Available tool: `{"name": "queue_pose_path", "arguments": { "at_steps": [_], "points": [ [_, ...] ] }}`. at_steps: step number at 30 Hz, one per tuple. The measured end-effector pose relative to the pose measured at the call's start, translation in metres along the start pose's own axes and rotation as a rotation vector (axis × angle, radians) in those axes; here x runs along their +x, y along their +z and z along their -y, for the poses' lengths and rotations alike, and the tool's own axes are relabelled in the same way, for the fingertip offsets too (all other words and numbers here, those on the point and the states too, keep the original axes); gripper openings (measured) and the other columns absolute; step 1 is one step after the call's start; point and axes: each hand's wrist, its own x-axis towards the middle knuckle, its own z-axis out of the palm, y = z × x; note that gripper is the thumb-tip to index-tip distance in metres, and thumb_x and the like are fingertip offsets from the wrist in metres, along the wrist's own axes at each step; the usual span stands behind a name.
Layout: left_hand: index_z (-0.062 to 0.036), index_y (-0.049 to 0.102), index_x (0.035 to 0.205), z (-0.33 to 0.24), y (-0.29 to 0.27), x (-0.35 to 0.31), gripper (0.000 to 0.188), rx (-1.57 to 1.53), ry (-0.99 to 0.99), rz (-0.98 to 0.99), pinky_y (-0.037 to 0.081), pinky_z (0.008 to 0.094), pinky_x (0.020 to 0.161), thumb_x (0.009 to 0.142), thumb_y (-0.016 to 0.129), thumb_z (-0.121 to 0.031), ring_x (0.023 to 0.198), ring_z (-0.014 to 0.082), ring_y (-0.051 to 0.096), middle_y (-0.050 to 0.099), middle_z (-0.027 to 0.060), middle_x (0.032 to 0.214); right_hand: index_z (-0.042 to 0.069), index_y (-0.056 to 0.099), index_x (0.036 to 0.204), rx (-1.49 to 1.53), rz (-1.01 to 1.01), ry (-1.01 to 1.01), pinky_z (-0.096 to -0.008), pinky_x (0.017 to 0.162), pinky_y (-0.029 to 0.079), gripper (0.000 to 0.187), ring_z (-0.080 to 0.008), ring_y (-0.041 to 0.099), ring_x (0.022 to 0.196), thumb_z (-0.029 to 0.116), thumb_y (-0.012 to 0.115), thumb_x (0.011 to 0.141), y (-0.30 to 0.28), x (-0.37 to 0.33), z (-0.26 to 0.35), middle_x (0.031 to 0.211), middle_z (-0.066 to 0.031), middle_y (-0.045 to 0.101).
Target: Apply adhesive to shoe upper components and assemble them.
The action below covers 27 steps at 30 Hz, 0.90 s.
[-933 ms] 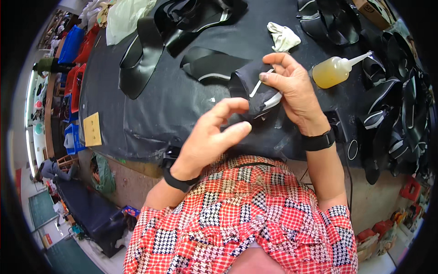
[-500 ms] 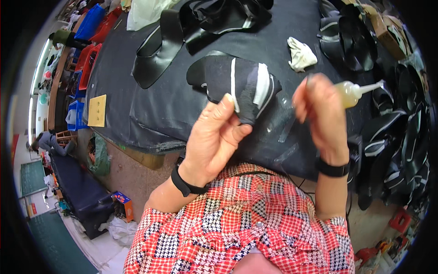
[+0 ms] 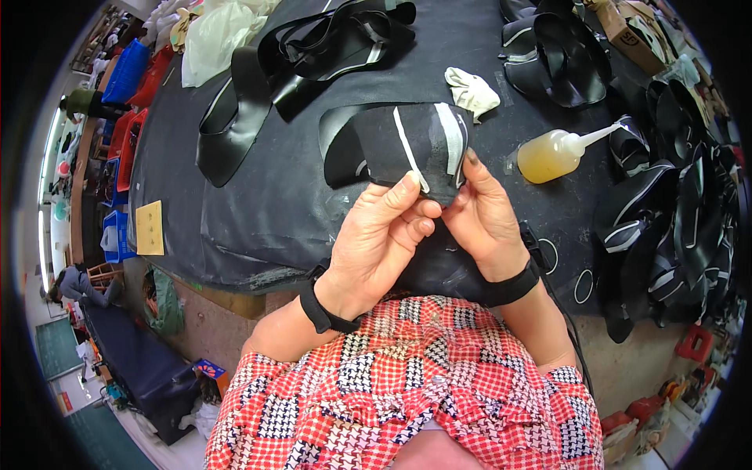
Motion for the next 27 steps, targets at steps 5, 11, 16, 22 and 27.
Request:
{"name": "queue_pose_path", "arguments": {
  "at_steps": [5, 11, 16, 22, 27],
  "points": [
    [0.0005, 0.059, 0.090, -0.002, -0.005, 0.007, 0.019, -0.023, -0.053, -0.023, 0.052, 0.0224, 0.063, 0.089, 0.050, -0.016, 0.075, 0.0157, 0.064, 0.064, 0.0094, 0.083, 0.006, 0.058, 0.096, -0.082, -0.006, -0.127, -0.0206, 0.063, 0.043, 0.019, -0.0074, 0.054, 0.072, 0.022, 0.056, 0.085, -0.005, 0.007, 0.000, 0.090, -0.0011, 0.061],
    [-0.0009, 0.058, 0.087, -0.024, -0.016, 0.003, 0.017, 0.017, -0.041, -0.141, 0.054, 0.0241, 0.059, 0.088, 0.051, -0.017, 0.077, 0.0206, 0.065, 0.063, 0.0114, 0.082, 0.001, 0.052, 0.100, -0.446, -0.095, 0.030, -0.0245, 0.061, 0.046, 0.019, -0.0126, 0.056, 0.070, 0.016, 0.048, 0.089, -0.037, -0.031, 0.023, 0.084, -0.0090, 0.060],
    [-0.0033, 0.057, 0.081, -0.018, -0.008, 0.008, 0.015, 0.093, -0.073, -0.154, 0.051, 0.0243, 0.052, 0.087, 0.054, -0.017, 0.076, 0.0215, 0.064, 0.062, 0.0093, 0.079, -0.002, 0.043, 0.113, 0.373, 0.061, -0.066, -0.0319, 0.075, 0.047, 0.042, -0.0210, 0.054, 0.092, 0.026, 0.056, 0.084, -0.082, -0.050, 0.062, 0.106, -0.0163, 0.053],
    [-0.0035, 0.054, 0.080, -0.009, -0.008, 0.017, 0.015, 0.243, -0.076, -0.183, 0.043, 0.0208, 0.054, 0.085, 0.058, -0.017, 0.071, 0.0147, 0.059, 0.061, 0.0087, 0.077, -0.006, 0.028, 0.124, 0.792, 0.165, -0.077, -0.0450, 0.097, 0.036, 0.073, -0.0332, 0.040, 0.117, 0.035, 0.064, 0.076, -0.075, -0.026, 0.069, 0.124, -0.0236, 0.039],
    [-0.0041, 0.054, 0.078, -0.003, -0.004, 0.021, 0.017, 0.357, -0.053, -0.265, 0.040, 0.0197, 0.057, 0.084, 0.060, -0.018, 0.065, 0.0114, 0.055, 0.059, 0.0060, 0.072, -0.005, 0.038, 0.117, 0.960, -0.009, -0.108, -0.0458, 0.095, 0.039, 0.054, -0.0336, 0.042, 0.113, 0.026, 0.060, 0.079, -0.087, -0.007, 0.078, 0.119, -0.0232, 0.042]
  ]
}}
